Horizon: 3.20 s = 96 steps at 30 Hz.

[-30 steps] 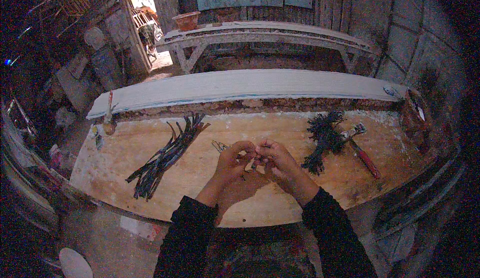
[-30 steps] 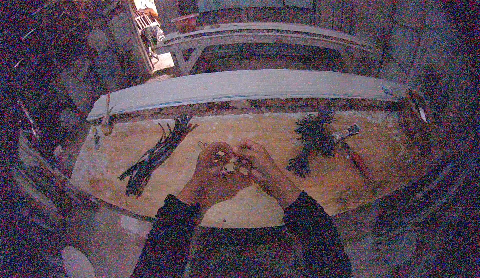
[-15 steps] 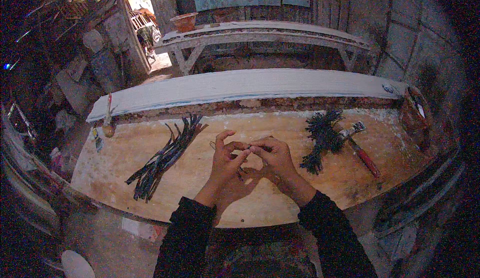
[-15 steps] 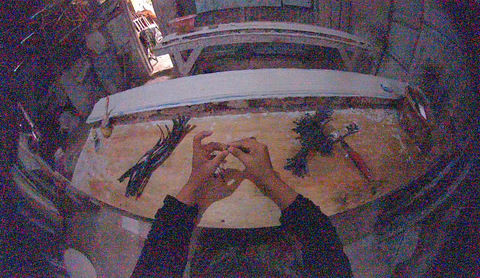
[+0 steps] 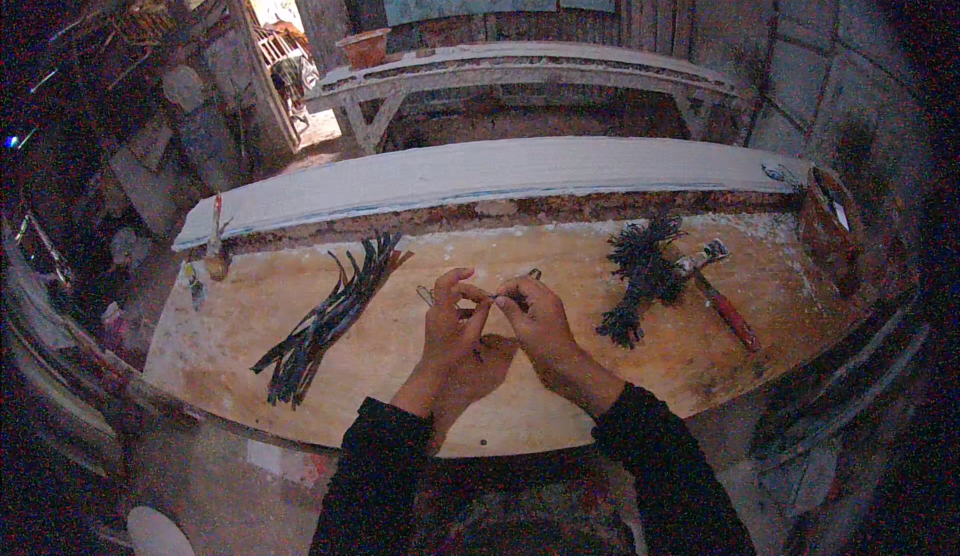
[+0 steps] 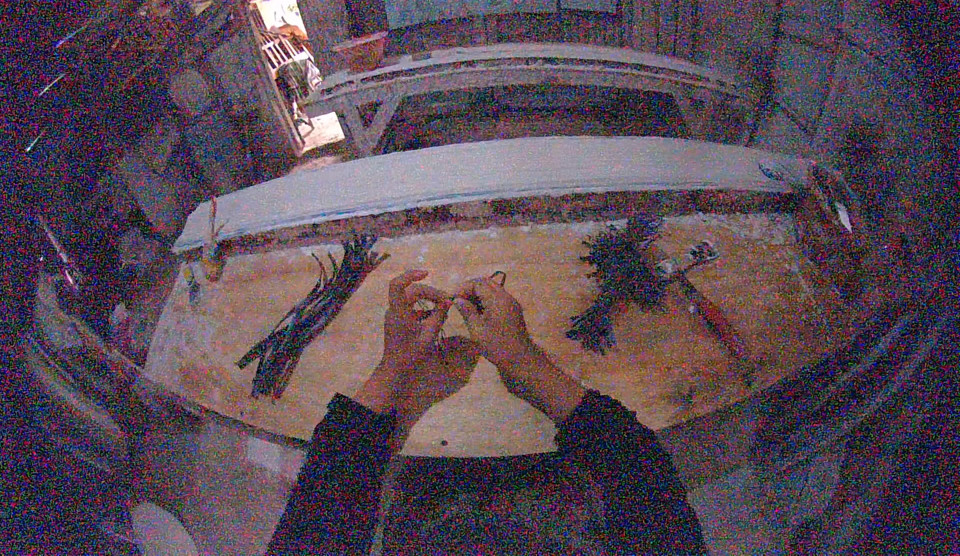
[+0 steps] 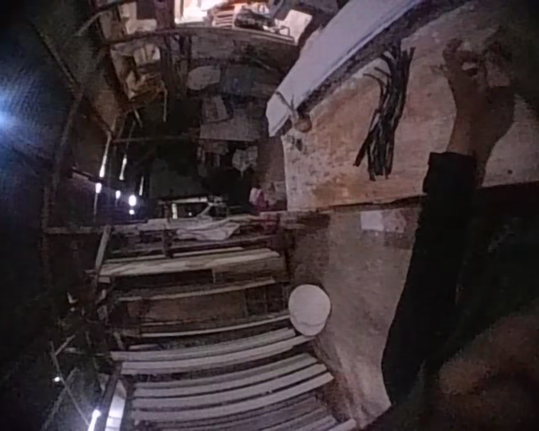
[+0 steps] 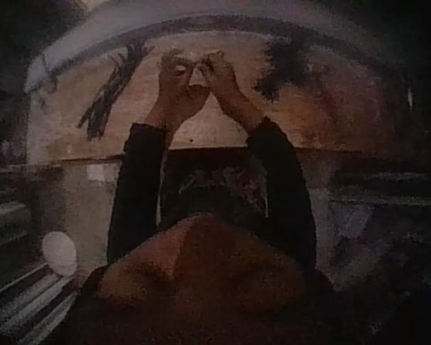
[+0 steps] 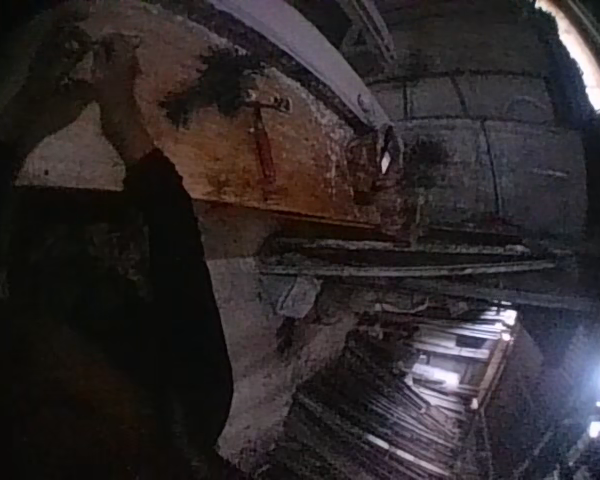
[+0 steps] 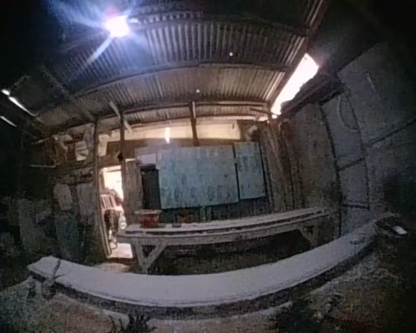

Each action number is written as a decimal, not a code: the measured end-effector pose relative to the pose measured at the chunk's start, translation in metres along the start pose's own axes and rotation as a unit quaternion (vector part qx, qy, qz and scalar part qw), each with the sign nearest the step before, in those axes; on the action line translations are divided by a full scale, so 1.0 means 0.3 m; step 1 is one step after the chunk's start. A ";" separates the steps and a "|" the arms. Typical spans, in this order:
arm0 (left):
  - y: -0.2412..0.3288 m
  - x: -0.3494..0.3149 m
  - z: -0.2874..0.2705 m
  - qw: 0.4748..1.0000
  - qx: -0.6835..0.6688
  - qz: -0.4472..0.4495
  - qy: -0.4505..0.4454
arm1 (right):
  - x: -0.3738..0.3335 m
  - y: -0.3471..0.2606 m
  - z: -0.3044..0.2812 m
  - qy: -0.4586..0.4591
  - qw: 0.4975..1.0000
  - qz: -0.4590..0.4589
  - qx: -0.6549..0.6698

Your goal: The person repeatedly picks up thin black cords from a pile on a wooden workbench, bends them into loops, and ties them together by hand. The tied bundles are placed back on the bench as the process continues.

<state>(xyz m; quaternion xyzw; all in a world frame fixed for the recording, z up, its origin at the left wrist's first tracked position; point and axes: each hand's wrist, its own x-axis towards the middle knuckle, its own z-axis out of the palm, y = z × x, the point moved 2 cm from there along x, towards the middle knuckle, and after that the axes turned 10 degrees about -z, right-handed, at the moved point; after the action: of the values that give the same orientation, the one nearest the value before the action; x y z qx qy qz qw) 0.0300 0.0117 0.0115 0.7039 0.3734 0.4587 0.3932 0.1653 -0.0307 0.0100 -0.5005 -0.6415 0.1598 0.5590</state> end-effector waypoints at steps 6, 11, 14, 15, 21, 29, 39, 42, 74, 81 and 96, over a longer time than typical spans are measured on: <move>-0.053 0.021 0.006 0.988 -0.138 -0.059 -0.030 | -0.008 -0.026 -0.013 -0.066 0.926 0.223 0.296; -0.090 0.033 0.013 0.950 -0.261 -0.141 -0.097 | -0.003 -0.038 -0.032 -0.104 0.843 0.274 0.451; -0.134 0.042 0.027 0.947 -0.291 -0.107 -0.086 | -0.007 -0.014 -0.023 -0.103 0.819 0.270 0.495; -0.115 0.040 0.027 0.943 -0.292 -0.129 -0.095 | -0.006 -0.012 -0.023 -0.096 0.812 0.277 0.505; -0.028 0.020 0.006 0.950 -0.247 -0.167 -0.093 | 0.000 -0.083 -0.054 -0.074 0.777 0.296 0.551; -0.046 0.007 0.022 0.909 -0.336 -0.225 -0.103 | 0.002 -0.040 -0.035 -0.051 0.795 0.292 0.529; -0.032 0.020 -0.005 0.917 -0.293 -0.230 -0.143 | 0.011 -0.103 -0.054 -0.050 0.863 0.250 0.435; -0.006 0.012 -0.001 0.882 -0.363 -0.252 -0.165 | 0.014 -0.121 -0.055 -0.054 0.875 0.245 0.413; 0.012 0.031 -0.015 0.932 -0.293 -0.166 -0.132 | 0.020 -0.068 -0.035 -0.002 0.843 0.230 0.486; 0.056 -0.022 0.006 0.886 -0.346 -0.257 -0.174 | 0.027 0.006 -0.032 0.017 0.875 0.241 0.420; -0.003 0.038 -0.055 0.923 -0.314 -0.201 -0.096 | 0.043 -0.018 -0.061 0.066 0.911 0.194 0.358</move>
<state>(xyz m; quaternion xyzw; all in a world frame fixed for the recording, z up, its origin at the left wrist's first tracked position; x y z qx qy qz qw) 0.0176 0.0256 0.0191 0.4956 0.3044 0.3941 0.7116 0.1804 -0.0291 0.0273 -0.3905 -0.3934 0.4504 0.6999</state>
